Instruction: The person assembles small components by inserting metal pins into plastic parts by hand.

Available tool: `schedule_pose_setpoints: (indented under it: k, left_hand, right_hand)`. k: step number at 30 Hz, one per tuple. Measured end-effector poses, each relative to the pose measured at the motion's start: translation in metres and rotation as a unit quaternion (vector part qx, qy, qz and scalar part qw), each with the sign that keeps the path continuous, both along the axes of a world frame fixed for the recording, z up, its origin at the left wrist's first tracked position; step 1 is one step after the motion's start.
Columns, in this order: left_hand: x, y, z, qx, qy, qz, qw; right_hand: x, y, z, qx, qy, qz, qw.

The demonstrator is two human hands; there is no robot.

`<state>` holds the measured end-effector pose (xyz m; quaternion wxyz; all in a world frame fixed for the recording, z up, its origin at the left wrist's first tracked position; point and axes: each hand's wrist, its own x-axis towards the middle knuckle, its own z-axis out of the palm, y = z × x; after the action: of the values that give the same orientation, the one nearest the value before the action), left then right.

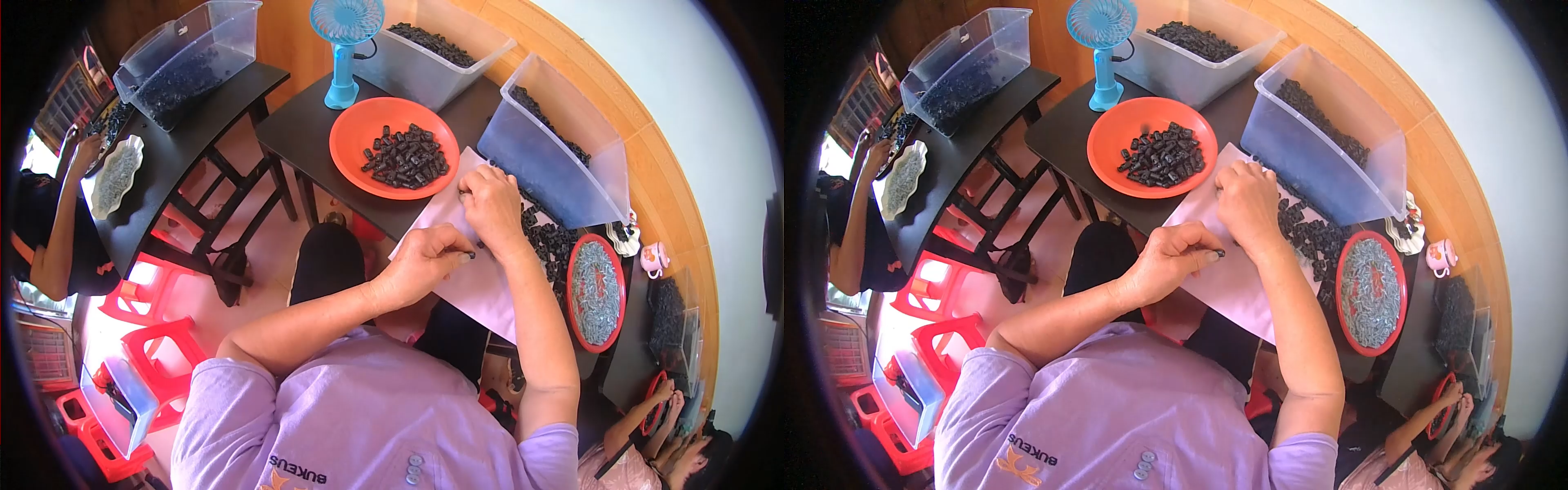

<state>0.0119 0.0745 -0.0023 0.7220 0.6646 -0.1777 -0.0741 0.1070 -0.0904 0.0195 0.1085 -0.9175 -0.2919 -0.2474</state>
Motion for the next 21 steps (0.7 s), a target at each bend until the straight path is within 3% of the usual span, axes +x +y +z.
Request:
schedule_pose_setpoints:
  k: [17,20,21]
  left_hand:
    - [0.0,-0.001,0.003,0.012,0.012,-0.011,1.0]
    - [0.001,-0.003,-0.001,0.016,0.01,-0.002,1.0]
    - [0.001,-0.002,0.002,0.018,0.023,-0.003,1.0]
  right_hand:
    - [0.001,-0.001,-0.008,0.054,-0.018,0.087,0.995]
    - [-0.003,-0.004,0.0,0.065,-0.007,0.082,0.994]
    - [-0.007,-0.006,0.009,0.13,0.06,0.073,0.987]
